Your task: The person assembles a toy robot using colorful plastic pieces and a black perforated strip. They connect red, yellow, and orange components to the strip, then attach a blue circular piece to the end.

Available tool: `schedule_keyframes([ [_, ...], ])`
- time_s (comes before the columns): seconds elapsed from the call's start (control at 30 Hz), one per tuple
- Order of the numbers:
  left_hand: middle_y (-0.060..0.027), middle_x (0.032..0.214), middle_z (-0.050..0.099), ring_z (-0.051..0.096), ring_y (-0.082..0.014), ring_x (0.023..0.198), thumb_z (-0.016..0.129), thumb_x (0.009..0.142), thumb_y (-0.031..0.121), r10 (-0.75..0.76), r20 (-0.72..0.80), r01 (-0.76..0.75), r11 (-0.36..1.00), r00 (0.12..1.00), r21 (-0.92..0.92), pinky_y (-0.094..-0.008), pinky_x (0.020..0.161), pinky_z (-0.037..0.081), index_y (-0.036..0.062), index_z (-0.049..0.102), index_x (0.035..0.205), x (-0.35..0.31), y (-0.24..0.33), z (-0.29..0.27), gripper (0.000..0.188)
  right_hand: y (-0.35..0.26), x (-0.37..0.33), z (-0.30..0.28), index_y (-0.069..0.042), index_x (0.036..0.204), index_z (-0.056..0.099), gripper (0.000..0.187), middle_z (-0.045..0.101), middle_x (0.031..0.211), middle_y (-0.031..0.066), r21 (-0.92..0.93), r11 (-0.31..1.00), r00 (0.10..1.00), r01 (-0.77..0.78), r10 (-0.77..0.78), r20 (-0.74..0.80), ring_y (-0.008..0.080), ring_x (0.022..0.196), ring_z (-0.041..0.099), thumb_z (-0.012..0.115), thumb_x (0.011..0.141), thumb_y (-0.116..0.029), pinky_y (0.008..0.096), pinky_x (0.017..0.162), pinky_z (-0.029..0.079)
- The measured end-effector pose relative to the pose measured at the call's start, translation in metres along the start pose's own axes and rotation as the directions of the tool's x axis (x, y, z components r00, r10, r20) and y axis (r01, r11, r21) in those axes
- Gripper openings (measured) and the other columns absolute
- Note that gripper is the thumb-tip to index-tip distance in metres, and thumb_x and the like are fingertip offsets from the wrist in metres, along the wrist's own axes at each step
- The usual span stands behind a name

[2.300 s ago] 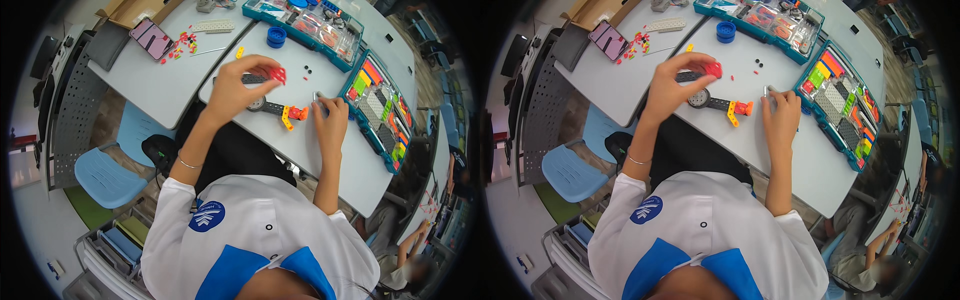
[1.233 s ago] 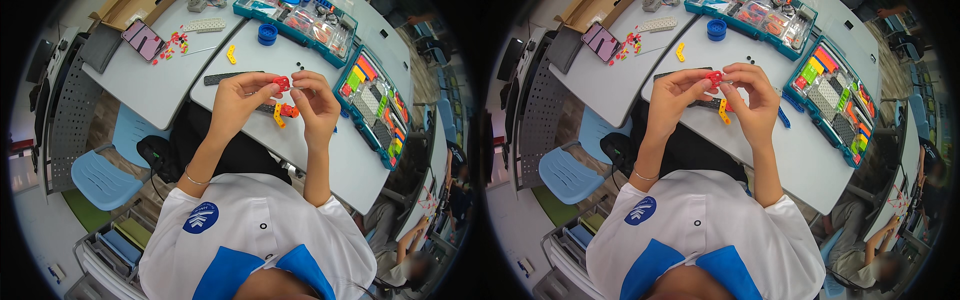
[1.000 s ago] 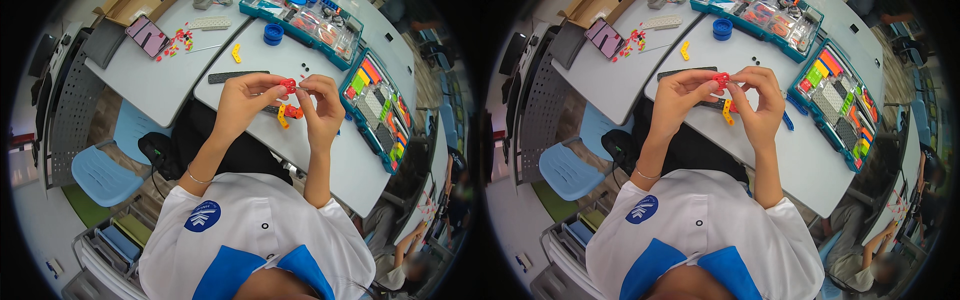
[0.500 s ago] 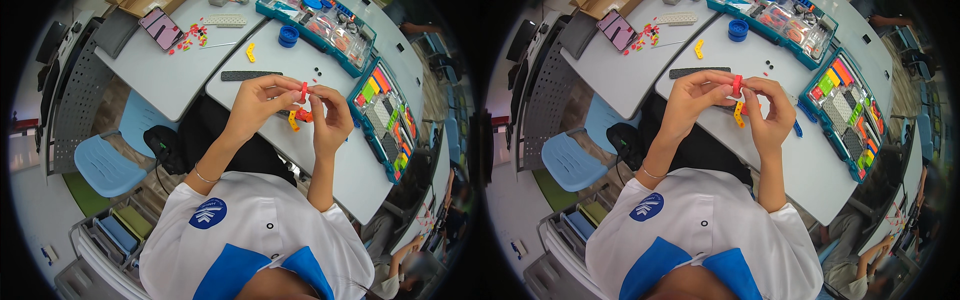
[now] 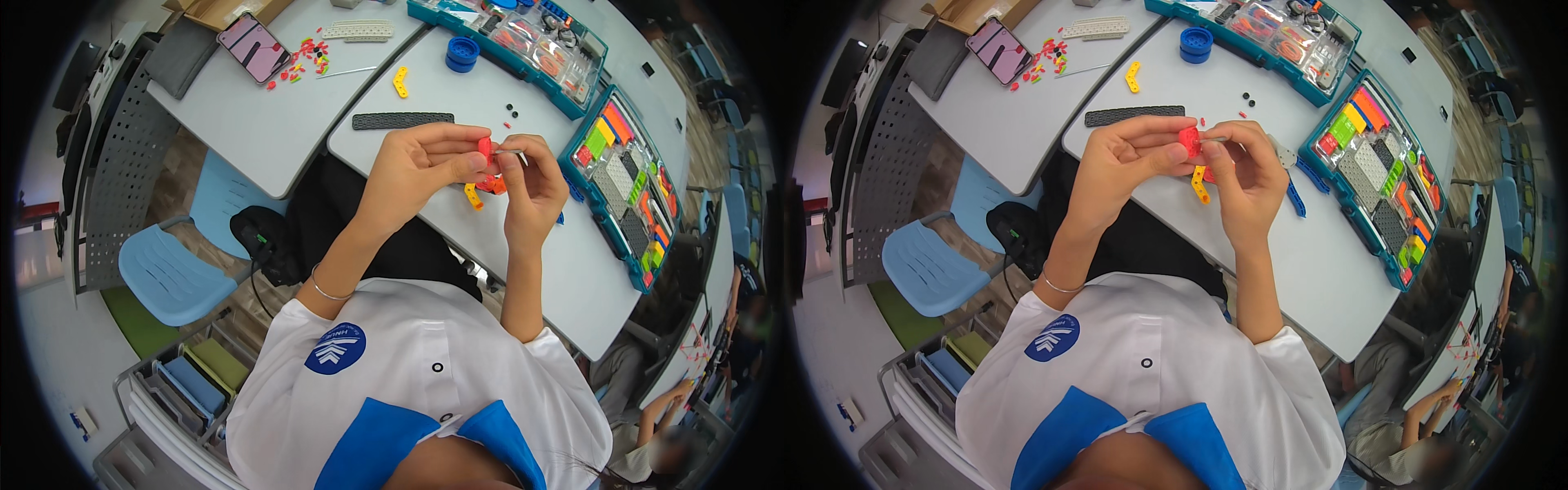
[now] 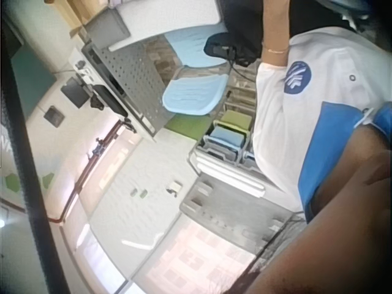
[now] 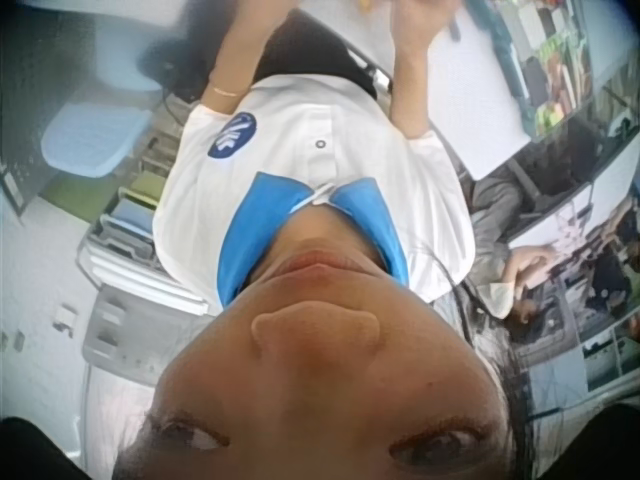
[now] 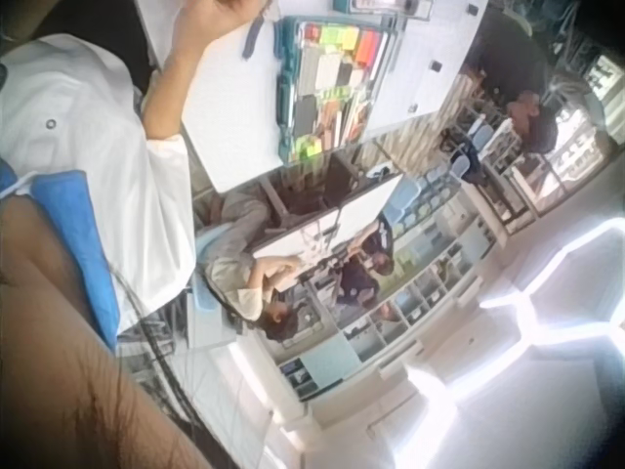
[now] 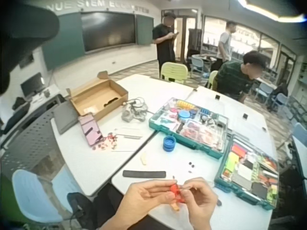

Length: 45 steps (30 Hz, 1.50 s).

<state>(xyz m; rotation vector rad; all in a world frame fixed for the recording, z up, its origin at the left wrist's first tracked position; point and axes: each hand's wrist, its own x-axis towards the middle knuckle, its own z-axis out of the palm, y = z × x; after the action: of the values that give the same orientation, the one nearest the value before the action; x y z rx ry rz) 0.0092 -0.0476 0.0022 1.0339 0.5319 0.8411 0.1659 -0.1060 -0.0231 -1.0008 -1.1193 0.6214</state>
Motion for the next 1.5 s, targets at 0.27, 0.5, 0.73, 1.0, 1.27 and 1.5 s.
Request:
schedule_keyframes([
  [0.27, -0.0195, 0.110, 0.069, 0.070, -0.0216, 0.096, 0.069, 0.090, 0.003, 0.002, 0.027, -0.001, 1.000, 1.000, -0.022, -0.0337, 0.084, 0.060, -0.0091, 0.062, 0.119, -0.002, -0.003, 0.001, 0.032, -0.008, -0.001, 0.004, 0.003, 0.099, 0.064, 0.008, 0.059, 0.098, 0.0079, -0.001, 1.000, 1.000, 0.013, -0.013, 0.009, 0.0137, 0.091, 0.058, 0.065, 0.091, 0.001, 0.0253, 0.081, 0.049],
  [0.5, -0.0182, 0.110, 0.070, 0.070, -0.0202, 0.097, 0.069, 0.090, 0.005, -0.008, 0.037, 0.009, 1.000, 0.999, -0.021, -0.0318, 0.082, 0.061, -0.0078, 0.062, 0.120, -0.001, -0.005, 0.001, 0.033, -0.007, -0.004, 0.005, 0.003, 0.099, 0.065, 0.011, 0.057, 0.101, 0.0087, -0.042, 0.998, 0.999, 0.048, -0.047, 0.019, 0.0142, 0.091, 0.057, 0.067, 0.089, 0.001, 0.0261, 0.078, 0.051],
  [0.73, -0.0158, 0.106, 0.070, 0.070, -0.0203, 0.096, 0.069, 0.090, 0.007, 0.006, 0.029, -0.007, 0.999, 1.000, 0.042, -0.0296, 0.076, 0.060, -0.0067, 0.061, 0.120, -0.008, -0.002, -0.007, 0.034, -0.003, -0.002, 0.000, 0.002, 0.103, 0.066, 0.014, 0.050, 0.106, 0.0077, -0.081, 0.996, 0.992, 0.029, -0.018, 0.126, 0.0148, 0.095, 0.052, 0.067, 0.089, -0.002, 0.0289, 0.084, 0.050],
  [1.0, -0.0125, 0.100, 0.069, 0.069, -0.0171, 0.090, 0.071, 0.087, 0.002, 0.064, 0.039, -0.066, 0.997, 0.997, 0.036, -0.0296, 0.074, 0.059, -0.0055, 0.063, 0.107, -0.018, 0.004, -0.015, 0.022, -0.017, 0.003, 0.004, 0.002, 0.107, 0.065, 0.017, 0.056, 0.112, 0.0090, 0.142, 0.956, 0.937, -0.258, 0.212, 0.277, 0.0173, 0.103, 0.054, 0.062, 0.093, -0.007, 0.0317, 0.088, 0.049],
  [1.27, -0.0120, 0.103, 0.068, 0.067, -0.0154, 0.096, 0.070, 0.086, -0.005, 0.214, -0.079, -0.187, 0.946, 0.974, 0.264, -0.0283, 0.078, 0.058, -0.0058, 0.064, 0.105, -0.022, 0.000, -0.004, 0.020, -0.013, 0.002, -0.001, 0.006, 0.110, 0.065, 0.021, 0.063, 0.105, 0.0122, 0.143, 0.957, 0.943, -0.251, 0.209, 0.260, 0.0177, 0.096, 0.062, 0.065, 0.090, 0.002, 0.0304, 0.083, 0.053],
  [1.5, -0.0129, 0.101, 0.070, 0.069, -0.0170, 0.093, 0.070, 0.087, -0.001, 0.160, -0.081, -0.128, 0.944, 0.984, 0.303, -0.0287, 0.080, 0.058, -0.0060, 0.067, 0.111, -0.019, -0.008, -0.005, 0.024, -0.009, -0.001, 0.002, 0.005, 0.107, 0.066, 0.018, 0.065, 0.102, 0.0121, 0.139, 0.960, 0.955, -0.241, 0.210, 0.211, 0.0169, 0.095, 0.063, 0.065, 0.090, 0.001, 0.0293, 0.082, 0.053],
])
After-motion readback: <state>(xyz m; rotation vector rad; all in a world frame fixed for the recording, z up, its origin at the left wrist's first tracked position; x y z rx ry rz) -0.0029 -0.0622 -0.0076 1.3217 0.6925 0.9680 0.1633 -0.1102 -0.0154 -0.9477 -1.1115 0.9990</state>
